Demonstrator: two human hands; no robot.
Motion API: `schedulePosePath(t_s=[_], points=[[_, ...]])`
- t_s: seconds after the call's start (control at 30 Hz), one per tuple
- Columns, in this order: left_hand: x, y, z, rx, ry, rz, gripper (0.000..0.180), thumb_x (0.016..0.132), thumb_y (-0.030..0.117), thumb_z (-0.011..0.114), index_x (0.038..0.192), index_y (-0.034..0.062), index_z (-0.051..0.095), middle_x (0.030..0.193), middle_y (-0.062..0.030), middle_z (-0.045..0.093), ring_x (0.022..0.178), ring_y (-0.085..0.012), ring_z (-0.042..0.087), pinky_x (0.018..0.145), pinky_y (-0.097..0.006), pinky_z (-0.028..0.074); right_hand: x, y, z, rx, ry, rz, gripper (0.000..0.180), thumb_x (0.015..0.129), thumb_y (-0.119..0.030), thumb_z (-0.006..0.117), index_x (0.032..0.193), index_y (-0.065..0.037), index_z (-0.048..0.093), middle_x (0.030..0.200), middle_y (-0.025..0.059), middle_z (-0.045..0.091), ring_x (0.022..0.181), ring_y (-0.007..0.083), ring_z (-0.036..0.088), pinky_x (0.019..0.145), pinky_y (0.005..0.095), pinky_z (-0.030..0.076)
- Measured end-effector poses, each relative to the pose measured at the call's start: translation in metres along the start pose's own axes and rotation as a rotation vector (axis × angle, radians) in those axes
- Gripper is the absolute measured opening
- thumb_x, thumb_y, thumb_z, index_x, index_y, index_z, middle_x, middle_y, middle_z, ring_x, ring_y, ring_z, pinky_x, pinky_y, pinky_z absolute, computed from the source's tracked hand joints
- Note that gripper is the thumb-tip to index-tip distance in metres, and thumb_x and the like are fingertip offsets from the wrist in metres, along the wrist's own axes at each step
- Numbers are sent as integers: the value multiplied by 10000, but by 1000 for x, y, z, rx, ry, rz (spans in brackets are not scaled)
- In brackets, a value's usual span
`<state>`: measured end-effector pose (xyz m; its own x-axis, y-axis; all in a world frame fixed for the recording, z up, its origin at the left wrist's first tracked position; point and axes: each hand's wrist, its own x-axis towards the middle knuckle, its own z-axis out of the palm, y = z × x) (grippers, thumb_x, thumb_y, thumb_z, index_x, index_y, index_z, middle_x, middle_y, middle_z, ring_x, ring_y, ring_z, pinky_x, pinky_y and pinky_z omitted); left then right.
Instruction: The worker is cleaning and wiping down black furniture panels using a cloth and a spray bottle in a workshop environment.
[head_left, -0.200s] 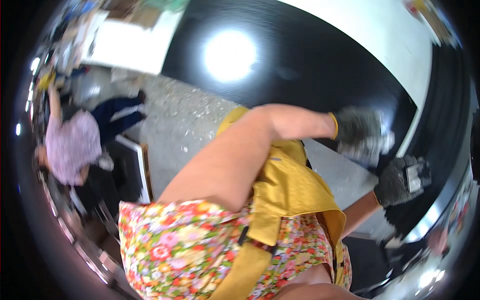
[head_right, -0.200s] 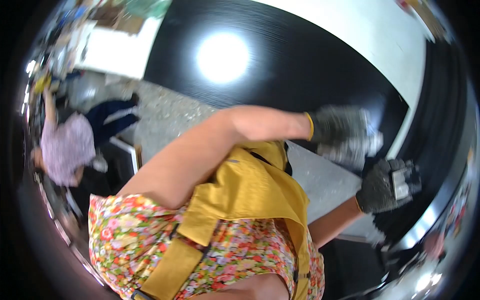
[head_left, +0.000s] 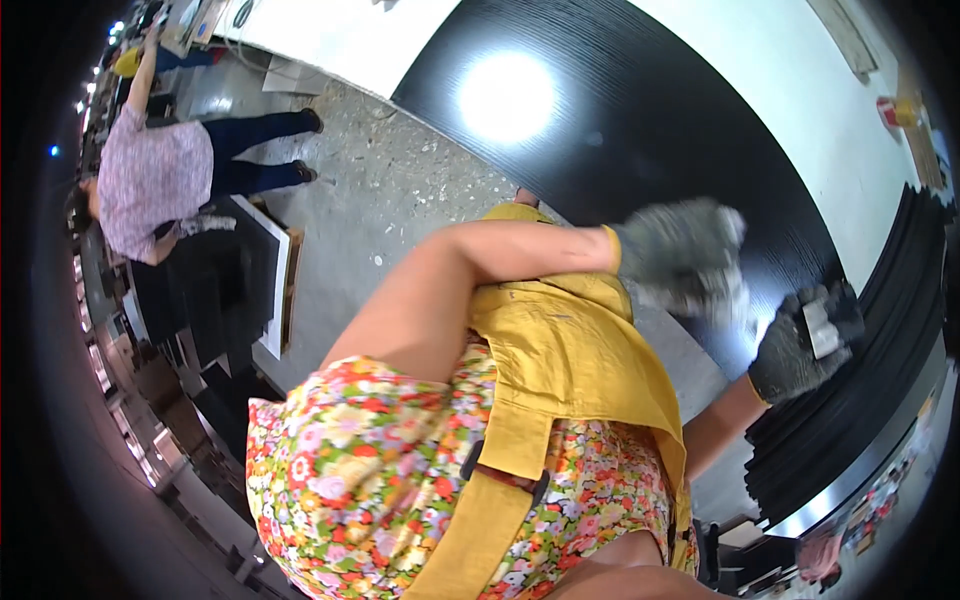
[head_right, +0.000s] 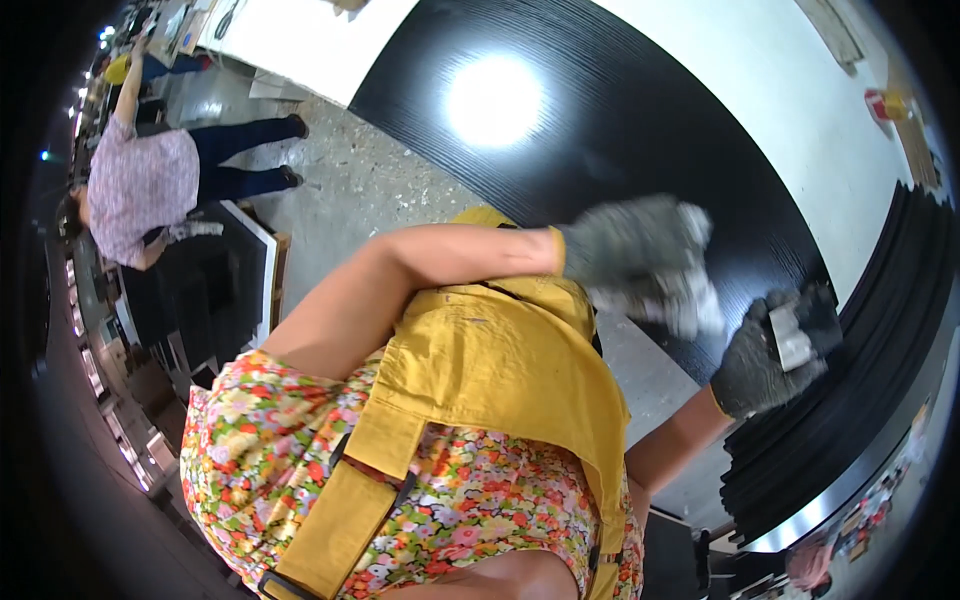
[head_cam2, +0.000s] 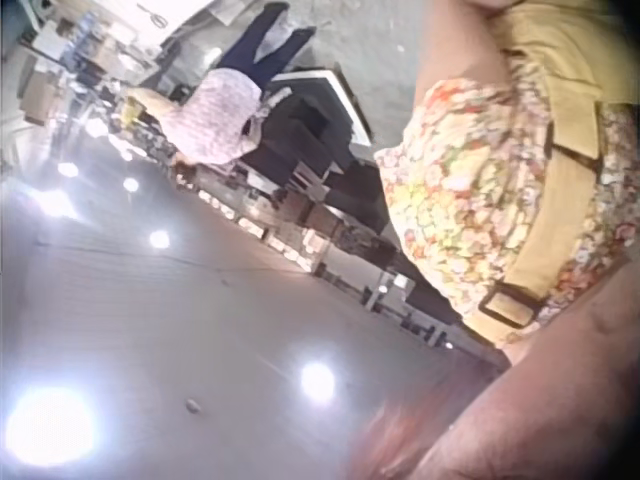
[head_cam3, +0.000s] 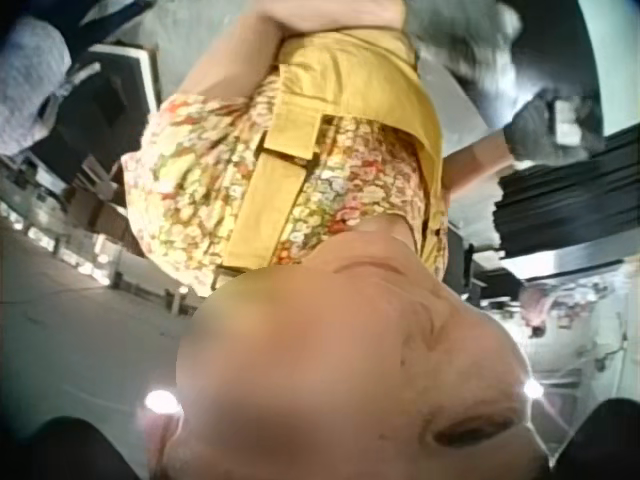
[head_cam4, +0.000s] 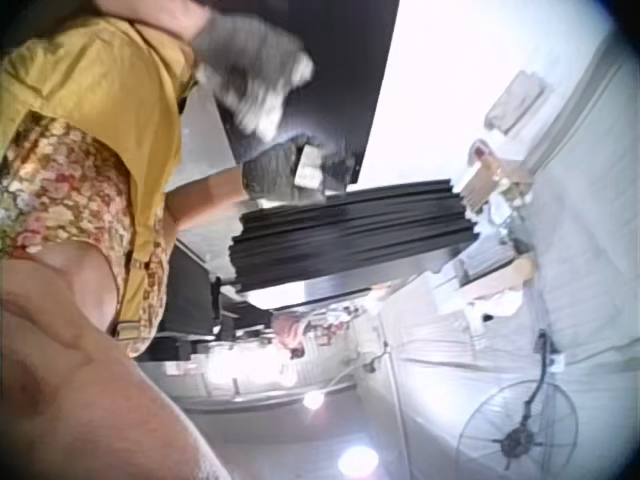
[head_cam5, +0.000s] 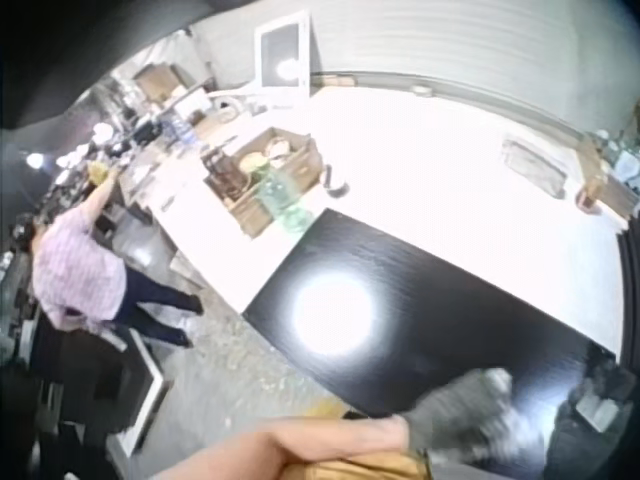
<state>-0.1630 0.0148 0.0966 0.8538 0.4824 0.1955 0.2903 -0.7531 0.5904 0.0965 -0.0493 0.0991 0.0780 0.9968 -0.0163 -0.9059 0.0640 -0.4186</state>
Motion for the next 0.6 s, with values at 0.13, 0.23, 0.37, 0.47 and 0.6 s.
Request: schedulePosePath(t_s=[0.13,0.23,0.37,0.47,0.6], points=[[-142,-118,16,325,677,-421,444,917,220,517,1332,62,526,1259,-156,575,1203,-325,520,1061,-420,369,35,49,25,-3,-176,152,705,897,-383,601,1454,-15,376,1427,248,461,1285,422,461,1062,557,350],[-232,-145,-50,626,663,-671,486,930,236,501,1384,63,487,1365,-152,529,1284,-304,474,1143,-424,289,60,91,33,38,-189,237,703,933,-379,575,1473,1,331,1426,281,438,1305,453,427,1072,572,337],[-314,-202,-46,389,901,-939,501,970,306,507,1396,44,460,1342,-181,539,1204,-331,536,1035,-398,412,90,136,48,-13,-181,362,672,937,-390,586,1448,-12,373,1412,252,453,1303,431,433,1091,558,330],[-334,-200,-48,449,908,-895,487,974,290,491,1405,65,458,1340,-189,537,1197,-343,533,1030,-411,410,87,153,54,-48,-333,388,635,937,-373,591,1434,-27,401,1414,227,462,1287,430,449,1070,566,357],[-375,-183,-67,604,912,-1222,463,960,272,518,1370,61,482,1249,-189,584,1143,-340,568,970,-416,445,87,157,65,-280,-261,402,600,940,-347,589,1418,-28,420,1392,217,484,1250,429,481,1031,558,406]])
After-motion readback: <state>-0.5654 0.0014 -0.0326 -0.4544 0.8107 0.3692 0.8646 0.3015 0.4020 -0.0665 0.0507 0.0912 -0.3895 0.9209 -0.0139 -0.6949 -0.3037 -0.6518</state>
